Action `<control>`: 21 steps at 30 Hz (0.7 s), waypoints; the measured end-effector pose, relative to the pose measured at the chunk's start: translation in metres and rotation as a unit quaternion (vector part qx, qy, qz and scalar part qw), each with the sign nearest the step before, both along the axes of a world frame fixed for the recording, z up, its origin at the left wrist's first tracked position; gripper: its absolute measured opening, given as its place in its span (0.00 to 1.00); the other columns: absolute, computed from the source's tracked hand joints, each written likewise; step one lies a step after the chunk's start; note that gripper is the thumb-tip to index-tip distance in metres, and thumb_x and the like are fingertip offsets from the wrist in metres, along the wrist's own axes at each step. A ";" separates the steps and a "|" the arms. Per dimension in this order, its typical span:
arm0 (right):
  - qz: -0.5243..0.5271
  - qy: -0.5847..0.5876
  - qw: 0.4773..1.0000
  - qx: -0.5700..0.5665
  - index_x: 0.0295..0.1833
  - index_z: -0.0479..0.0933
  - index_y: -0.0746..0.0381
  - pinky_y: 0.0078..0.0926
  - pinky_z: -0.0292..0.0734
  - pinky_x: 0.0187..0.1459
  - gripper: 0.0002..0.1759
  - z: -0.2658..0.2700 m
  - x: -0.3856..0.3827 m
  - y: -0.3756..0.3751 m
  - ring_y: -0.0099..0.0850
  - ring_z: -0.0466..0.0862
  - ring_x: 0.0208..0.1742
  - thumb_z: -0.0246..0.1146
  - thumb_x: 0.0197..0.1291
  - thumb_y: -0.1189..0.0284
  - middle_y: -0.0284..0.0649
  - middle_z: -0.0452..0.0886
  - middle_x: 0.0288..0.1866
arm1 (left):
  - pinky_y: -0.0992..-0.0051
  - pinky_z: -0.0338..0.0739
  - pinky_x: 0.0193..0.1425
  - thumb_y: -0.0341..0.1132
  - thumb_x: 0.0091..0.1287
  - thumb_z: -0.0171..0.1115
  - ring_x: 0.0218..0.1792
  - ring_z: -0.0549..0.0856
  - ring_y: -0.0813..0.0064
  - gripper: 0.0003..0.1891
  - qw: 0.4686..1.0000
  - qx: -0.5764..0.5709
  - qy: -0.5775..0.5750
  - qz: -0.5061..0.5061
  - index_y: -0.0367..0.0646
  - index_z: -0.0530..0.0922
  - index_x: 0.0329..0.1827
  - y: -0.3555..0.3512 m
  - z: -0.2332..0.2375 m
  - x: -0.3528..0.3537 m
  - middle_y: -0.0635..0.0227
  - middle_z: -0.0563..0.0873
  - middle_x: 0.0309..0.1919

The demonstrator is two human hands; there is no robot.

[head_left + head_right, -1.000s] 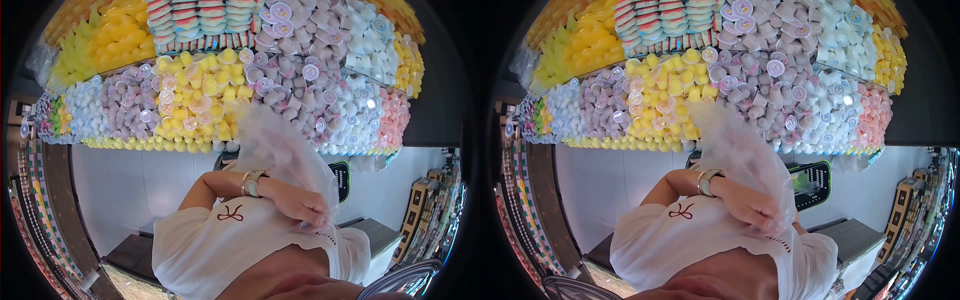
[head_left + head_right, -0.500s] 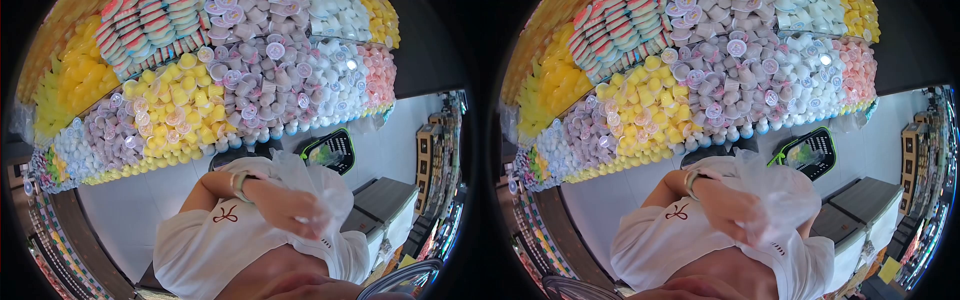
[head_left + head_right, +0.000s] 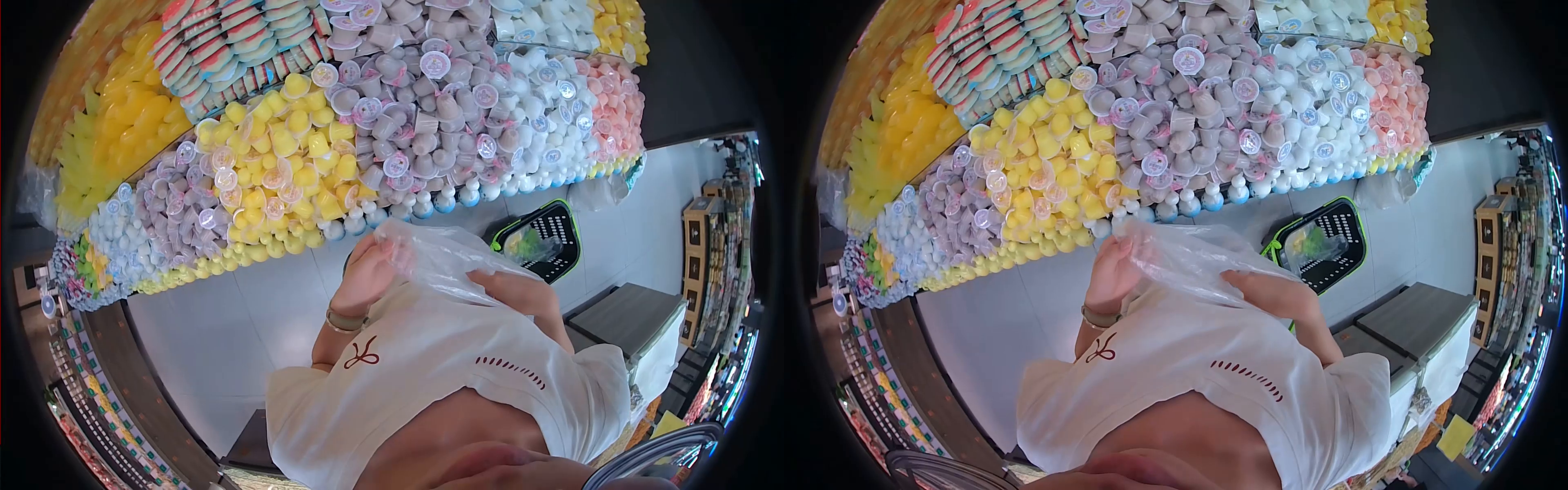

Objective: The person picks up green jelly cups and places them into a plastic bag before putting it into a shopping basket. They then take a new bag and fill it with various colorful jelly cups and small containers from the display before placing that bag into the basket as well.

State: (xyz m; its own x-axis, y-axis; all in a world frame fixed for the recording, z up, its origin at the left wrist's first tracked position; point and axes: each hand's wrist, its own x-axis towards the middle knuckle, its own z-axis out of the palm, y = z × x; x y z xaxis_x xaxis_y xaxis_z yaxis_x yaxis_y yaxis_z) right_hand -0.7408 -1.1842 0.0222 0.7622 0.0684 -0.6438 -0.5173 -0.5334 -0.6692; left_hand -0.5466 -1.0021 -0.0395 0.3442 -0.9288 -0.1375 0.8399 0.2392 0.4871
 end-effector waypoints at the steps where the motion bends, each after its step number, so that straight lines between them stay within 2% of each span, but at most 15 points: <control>1: 0.035 -0.032 0.999 -0.011 0.61 0.67 0.66 0.34 0.72 0.45 0.32 -0.007 -0.004 -0.004 0.41 0.79 0.48 0.63 0.53 0.62 0.52 0.79 0.46 | 0.69 0.72 0.49 0.35 0.67 0.51 0.44 0.77 0.71 0.14 1.000 -0.013 -0.011 0.009 0.37 0.72 0.52 -0.005 0.003 -0.004 0.64 0.77 0.44; 3: 0.103 -0.097 0.989 -0.032 0.56 0.69 0.70 0.36 0.72 0.40 0.25 -0.018 -0.011 -0.010 0.46 0.79 0.42 0.60 0.57 0.64 0.55 0.79 0.42 | 0.71 0.71 0.50 0.35 0.68 0.51 0.47 0.77 0.72 0.15 0.998 -0.012 -0.057 0.006 0.37 0.71 0.54 -0.015 0.012 -0.010 0.65 0.78 0.46; 6: -0.011 -0.234 0.968 0.092 0.47 0.76 0.67 0.39 0.69 0.34 0.21 -0.020 -0.017 0.000 0.49 0.79 0.34 0.63 0.56 0.61 0.52 0.80 0.34 | 0.72 0.71 0.51 0.37 0.68 0.51 0.49 0.78 0.72 0.17 0.983 0.039 -0.180 -0.018 0.38 0.70 0.57 -0.020 0.035 -0.012 0.65 0.78 0.47; 8: -0.038 -0.229 0.968 0.098 0.43 0.78 0.66 0.39 0.69 0.32 0.20 -0.031 -0.030 0.009 0.48 0.79 0.31 0.64 0.55 0.59 0.51 0.80 0.30 | 0.72 0.71 0.52 0.37 0.68 0.51 0.49 0.78 0.73 0.18 0.957 0.080 -0.279 -0.014 0.39 0.70 0.58 -0.017 0.044 -0.014 0.66 0.78 0.49; 9: -0.038 -0.217 0.972 0.086 0.42 0.78 0.66 0.39 0.69 0.31 0.20 -0.035 -0.036 0.012 0.48 0.79 0.30 0.64 0.55 0.58 0.51 0.79 0.29 | 0.73 0.71 0.51 0.34 0.66 0.54 0.48 0.79 0.74 0.18 0.957 0.079 -0.279 0.007 0.39 0.71 0.57 -0.014 0.045 -0.013 0.67 0.78 0.50; 11: -0.024 -0.183 0.982 0.047 0.41 0.79 0.65 0.40 0.69 0.30 0.20 -0.040 -0.045 0.018 0.48 0.79 0.30 0.65 0.55 0.57 0.51 0.79 0.28 | 0.73 0.72 0.50 0.31 0.64 0.56 0.48 0.79 0.75 0.16 0.926 0.080 -0.367 0.031 0.39 0.73 0.55 -0.004 0.051 -0.019 0.66 0.79 0.50; 13: 0.019 -0.153 0.988 0.002 0.40 0.78 0.65 0.41 0.70 0.30 0.20 -0.041 -0.049 0.022 0.49 0.79 0.30 0.65 0.54 0.57 0.51 0.79 0.28 | 0.72 0.73 0.49 0.27 0.60 0.60 0.47 0.79 0.72 0.15 0.885 0.069 -0.459 0.026 0.40 0.76 0.52 0.008 0.059 -0.028 0.63 0.80 0.48; 16: 0.070 -0.167 0.983 -0.031 0.40 0.78 0.65 0.41 0.72 0.32 0.19 -0.043 -0.046 0.030 0.50 0.79 0.31 0.65 0.53 0.60 0.51 0.80 0.31 | 0.68 0.75 0.47 0.30 0.60 0.60 0.44 0.81 0.65 0.19 0.763 -0.052 -0.644 -0.032 0.38 0.73 0.55 0.002 0.070 -0.057 0.57 0.80 0.48; 18: 0.059 -0.229 0.971 -0.029 0.42 0.76 0.65 0.42 0.74 0.34 0.18 -0.072 -0.053 0.038 0.50 0.79 0.32 0.65 0.51 0.63 0.52 0.80 0.33 | 0.66 0.74 0.49 0.33 0.60 0.59 0.44 0.80 0.60 0.24 0.696 -0.004 -0.715 -0.067 0.35 0.68 0.60 0.000 0.056 -0.089 0.54 0.79 0.49; 19: 0.085 -0.218 0.972 -0.018 0.44 0.75 0.65 0.42 0.74 0.34 0.19 -0.077 -0.058 0.042 0.50 0.79 0.32 0.64 0.50 0.64 0.52 0.80 0.35 | 0.64 0.74 0.50 0.34 0.61 0.58 0.44 0.80 0.57 0.27 0.660 0.020 -0.747 -0.085 0.33 0.66 0.62 0.000 0.046 -0.107 0.52 0.79 0.49; 21: 0.136 -0.196 0.971 0.003 0.46 0.74 0.65 0.42 0.75 0.35 0.20 -0.083 -0.070 0.047 0.50 0.79 0.32 0.64 0.49 0.66 0.52 0.80 0.37 | 0.64 0.75 0.50 0.35 0.60 0.59 0.44 0.80 0.55 0.30 0.634 0.094 -0.744 -0.189 0.33 0.62 0.64 0.004 0.022 -0.137 0.51 0.80 0.46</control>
State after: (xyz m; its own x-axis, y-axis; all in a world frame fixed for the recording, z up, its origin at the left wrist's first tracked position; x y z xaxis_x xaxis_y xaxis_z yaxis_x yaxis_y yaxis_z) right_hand -0.8112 -1.1371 -0.0606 0.9023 0.3038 -0.3060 -0.0625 -0.6099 -0.7900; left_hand -0.6832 -0.9981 -0.0173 -0.0200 -0.9989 -0.0426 -0.6035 -0.0219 0.7971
